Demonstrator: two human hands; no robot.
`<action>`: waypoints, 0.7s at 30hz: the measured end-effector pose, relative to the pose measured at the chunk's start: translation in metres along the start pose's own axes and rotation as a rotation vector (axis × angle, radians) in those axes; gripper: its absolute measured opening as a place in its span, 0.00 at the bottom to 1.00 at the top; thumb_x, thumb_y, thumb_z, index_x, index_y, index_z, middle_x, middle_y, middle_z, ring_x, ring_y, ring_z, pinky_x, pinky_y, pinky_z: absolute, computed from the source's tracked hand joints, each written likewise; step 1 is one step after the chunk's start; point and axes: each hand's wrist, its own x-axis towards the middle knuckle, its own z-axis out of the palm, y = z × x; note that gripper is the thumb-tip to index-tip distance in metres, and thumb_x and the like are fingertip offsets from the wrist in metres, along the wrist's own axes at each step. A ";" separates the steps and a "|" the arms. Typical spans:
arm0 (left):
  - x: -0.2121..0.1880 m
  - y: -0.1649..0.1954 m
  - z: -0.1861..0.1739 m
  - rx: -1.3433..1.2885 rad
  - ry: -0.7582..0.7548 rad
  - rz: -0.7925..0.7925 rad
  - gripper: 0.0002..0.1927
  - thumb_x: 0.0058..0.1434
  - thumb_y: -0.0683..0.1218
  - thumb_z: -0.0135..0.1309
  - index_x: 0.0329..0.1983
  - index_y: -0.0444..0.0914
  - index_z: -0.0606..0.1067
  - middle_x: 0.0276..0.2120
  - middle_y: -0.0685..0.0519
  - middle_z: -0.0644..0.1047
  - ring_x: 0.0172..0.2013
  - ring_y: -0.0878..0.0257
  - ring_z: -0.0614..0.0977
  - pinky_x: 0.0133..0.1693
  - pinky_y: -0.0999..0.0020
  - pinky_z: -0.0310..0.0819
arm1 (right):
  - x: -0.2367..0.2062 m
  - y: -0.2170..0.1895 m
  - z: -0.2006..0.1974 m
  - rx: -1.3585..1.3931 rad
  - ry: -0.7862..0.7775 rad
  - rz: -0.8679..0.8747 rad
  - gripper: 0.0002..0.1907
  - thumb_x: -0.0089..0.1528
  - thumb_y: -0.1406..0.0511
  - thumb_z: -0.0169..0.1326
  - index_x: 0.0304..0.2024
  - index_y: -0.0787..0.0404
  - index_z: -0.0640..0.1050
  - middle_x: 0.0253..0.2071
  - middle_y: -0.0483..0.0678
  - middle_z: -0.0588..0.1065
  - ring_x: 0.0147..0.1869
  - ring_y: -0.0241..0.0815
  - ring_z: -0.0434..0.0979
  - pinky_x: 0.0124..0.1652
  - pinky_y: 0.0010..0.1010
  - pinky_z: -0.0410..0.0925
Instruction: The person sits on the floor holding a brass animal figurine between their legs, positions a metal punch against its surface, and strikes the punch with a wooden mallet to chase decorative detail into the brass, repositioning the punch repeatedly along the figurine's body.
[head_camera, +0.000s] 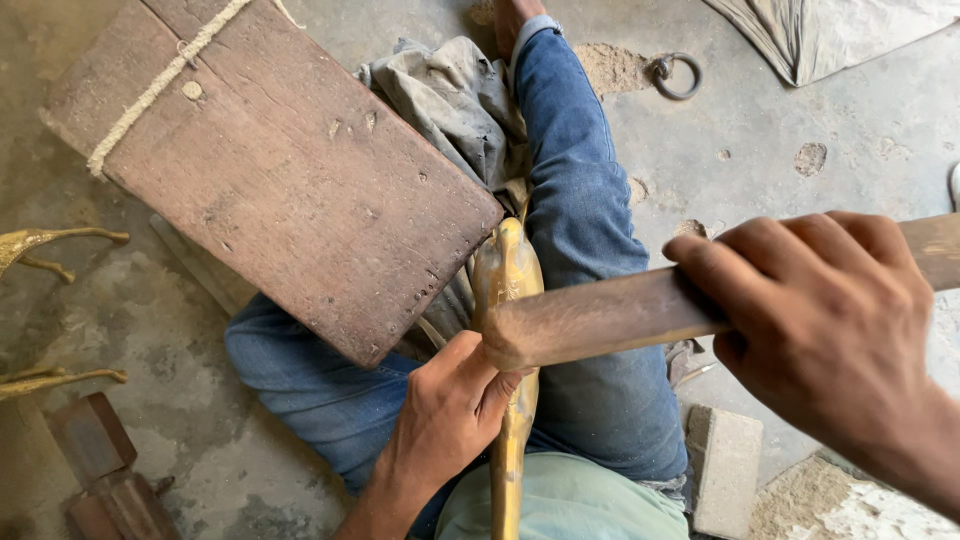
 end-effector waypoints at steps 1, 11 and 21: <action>0.000 0.001 -0.001 0.000 0.023 0.010 0.14 0.69 0.46 0.57 0.55 0.39 0.73 0.34 0.46 0.77 0.30 0.53 0.82 0.31 0.60 0.78 | 0.000 0.000 -0.001 0.265 -0.010 0.089 0.24 0.54 0.64 0.64 0.53 0.51 0.76 0.38 0.43 0.79 0.40 0.43 0.80 0.45 0.40 0.72; 0.002 0.006 -0.005 -0.010 0.039 0.009 0.13 0.68 0.47 0.58 0.53 0.40 0.74 0.32 0.47 0.77 0.29 0.51 0.81 0.31 0.58 0.75 | 0.007 -0.008 -0.014 -0.033 -0.193 0.100 0.23 0.53 0.63 0.65 0.52 0.47 0.80 0.37 0.41 0.80 0.40 0.43 0.81 0.49 0.38 0.72; -0.017 0.000 0.006 -0.364 0.327 -0.213 0.10 0.66 0.43 0.60 0.45 0.33 0.74 0.37 0.52 0.81 0.36 0.69 0.86 0.33 0.75 0.82 | 0.000 -0.012 -0.025 0.203 -0.288 0.248 0.32 0.48 0.70 0.65 0.57 0.56 0.78 0.40 0.46 0.81 0.40 0.42 0.84 0.43 0.36 0.75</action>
